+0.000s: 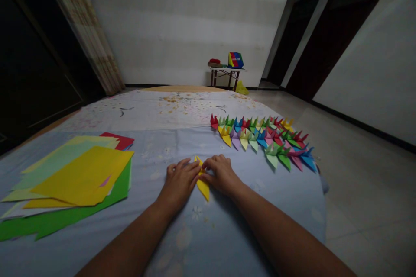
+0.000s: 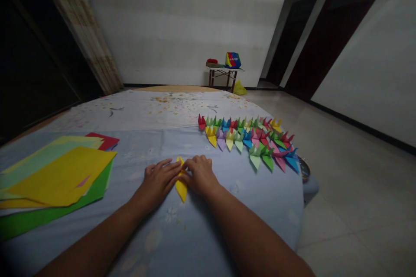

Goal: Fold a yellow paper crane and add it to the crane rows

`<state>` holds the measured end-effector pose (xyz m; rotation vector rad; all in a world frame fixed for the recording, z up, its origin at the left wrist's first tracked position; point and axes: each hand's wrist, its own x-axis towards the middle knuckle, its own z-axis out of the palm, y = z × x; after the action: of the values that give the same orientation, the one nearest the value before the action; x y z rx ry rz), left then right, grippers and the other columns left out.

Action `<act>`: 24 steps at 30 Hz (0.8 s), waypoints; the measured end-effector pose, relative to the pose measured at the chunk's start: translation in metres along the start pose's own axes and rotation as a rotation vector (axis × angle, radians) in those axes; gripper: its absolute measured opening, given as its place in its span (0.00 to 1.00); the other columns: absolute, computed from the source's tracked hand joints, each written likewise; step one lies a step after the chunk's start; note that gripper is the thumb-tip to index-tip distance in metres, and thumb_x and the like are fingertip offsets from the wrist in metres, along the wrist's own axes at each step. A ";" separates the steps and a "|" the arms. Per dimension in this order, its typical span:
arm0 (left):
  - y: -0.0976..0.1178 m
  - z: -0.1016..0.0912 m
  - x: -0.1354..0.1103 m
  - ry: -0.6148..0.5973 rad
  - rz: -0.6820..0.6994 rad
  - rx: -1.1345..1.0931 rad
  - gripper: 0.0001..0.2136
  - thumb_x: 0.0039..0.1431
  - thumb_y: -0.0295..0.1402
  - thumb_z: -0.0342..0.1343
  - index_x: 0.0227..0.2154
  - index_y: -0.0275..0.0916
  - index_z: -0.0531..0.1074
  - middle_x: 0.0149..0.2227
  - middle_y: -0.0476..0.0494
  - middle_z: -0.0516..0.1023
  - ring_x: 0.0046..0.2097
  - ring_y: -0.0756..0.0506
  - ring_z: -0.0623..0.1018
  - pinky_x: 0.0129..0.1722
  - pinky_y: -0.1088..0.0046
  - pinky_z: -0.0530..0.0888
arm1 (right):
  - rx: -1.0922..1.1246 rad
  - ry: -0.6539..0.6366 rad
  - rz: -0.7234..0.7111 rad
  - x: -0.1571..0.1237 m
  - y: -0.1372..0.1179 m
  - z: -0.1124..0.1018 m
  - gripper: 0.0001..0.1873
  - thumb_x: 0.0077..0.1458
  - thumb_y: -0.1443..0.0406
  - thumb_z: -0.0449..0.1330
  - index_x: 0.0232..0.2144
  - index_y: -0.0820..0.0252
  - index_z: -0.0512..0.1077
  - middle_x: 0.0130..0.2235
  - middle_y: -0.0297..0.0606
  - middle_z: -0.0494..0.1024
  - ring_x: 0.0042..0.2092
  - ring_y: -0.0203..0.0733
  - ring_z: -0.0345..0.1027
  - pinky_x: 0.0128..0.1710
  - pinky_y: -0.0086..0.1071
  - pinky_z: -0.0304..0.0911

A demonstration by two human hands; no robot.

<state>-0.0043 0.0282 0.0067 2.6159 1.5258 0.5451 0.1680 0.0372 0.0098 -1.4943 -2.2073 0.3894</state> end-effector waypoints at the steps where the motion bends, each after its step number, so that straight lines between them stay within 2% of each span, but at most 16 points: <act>1: 0.000 0.000 0.000 -0.027 -0.004 0.013 0.15 0.59 0.34 0.47 0.50 0.50 0.66 0.53 0.47 0.69 0.57 0.40 0.60 0.51 0.55 0.55 | -0.004 -0.006 -0.004 0.000 0.001 -0.001 0.13 0.50 0.54 0.59 0.35 0.53 0.70 0.38 0.36 0.69 0.44 0.42 0.56 0.41 0.35 0.45; 5: 0.000 -0.002 -0.001 -0.084 -0.013 0.042 0.16 0.60 0.35 0.45 0.51 0.54 0.63 0.55 0.50 0.67 0.58 0.38 0.58 0.52 0.50 0.51 | 0.000 -0.065 -0.001 -0.001 0.004 -0.005 0.18 0.45 0.48 0.60 0.32 0.54 0.70 0.38 0.36 0.67 0.44 0.44 0.55 0.40 0.35 0.46; 9: 0.001 -0.004 -0.001 -0.116 -0.004 0.067 0.17 0.60 0.34 0.44 0.51 0.59 0.62 0.56 0.54 0.66 0.59 0.36 0.57 0.53 0.46 0.47 | -0.058 -0.136 0.042 -0.002 0.005 -0.009 0.27 0.36 0.42 0.61 0.30 0.57 0.68 0.36 0.38 0.67 0.43 0.45 0.56 0.39 0.35 0.48; 16: 0.003 -0.006 -0.002 -0.147 -0.008 0.126 0.18 0.60 0.34 0.43 0.52 0.58 0.61 0.57 0.52 0.64 0.60 0.36 0.56 0.54 0.43 0.45 | -0.148 -0.207 0.041 -0.008 0.001 -0.017 0.37 0.24 0.39 0.62 0.31 0.59 0.69 0.36 0.40 0.67 0.42 0.48 0.56 0.39 0.38 0.50; 18: 0.003 -0.006 -0.003 -0.159 0.004 0.134 0.19 0.60 0.34 0.44 0.53 0.58 0.60 0.57 0.51 0.64 0.60 0.36 0.56 0.54 0.43 0.44 | -0.101 -0.200 0.000 -0.011 0.002 -0.022 0.38 0.26 0.39 0.62 0.36 0.57 0.70 0.38 0.40 0.66 0.43 0.48 0.56 0.40 0.38 0.49; 21: 0.001 -0.006 -0.004 -0.176 0.011 0.122 0.20 0.60 0.33 0.44 0.54 0.58 0.58 0.58 0.51 0.62 0.61 0.36 0.54 0.54 0.42 0.42 | -0.037 -0.186 -0.090 -0.013 0.004 -0.029 0.35 0.34 0.40 0.60 0.45 0.48 0.68 0.40 0.39 0.65 0.44 0.46 0.55 0.42 0.37 0.49; 24: 0.001 -0.007 -0.005 -0.193 0.010 0.102 0.20 0.60 0.34 0.42 0.54 0.57 0.58 0.59 0.52 0.61 0.61 0.37 0.53 0.55 0.42 0.41 | -0.073 -0.201 -0.150 -0.014 0.002 -0.033 0.32 0.40 0.41 0.57 0.47 0.44 0.68 0.40 0.40 0.65 0.44 0.46 0.55 0.42 0.38 0.48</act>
<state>-0.0084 0.0230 0.0123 2.6600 1.5190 0.2126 0.1909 0.0246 0.0342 -1.3667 -2.4971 0.4301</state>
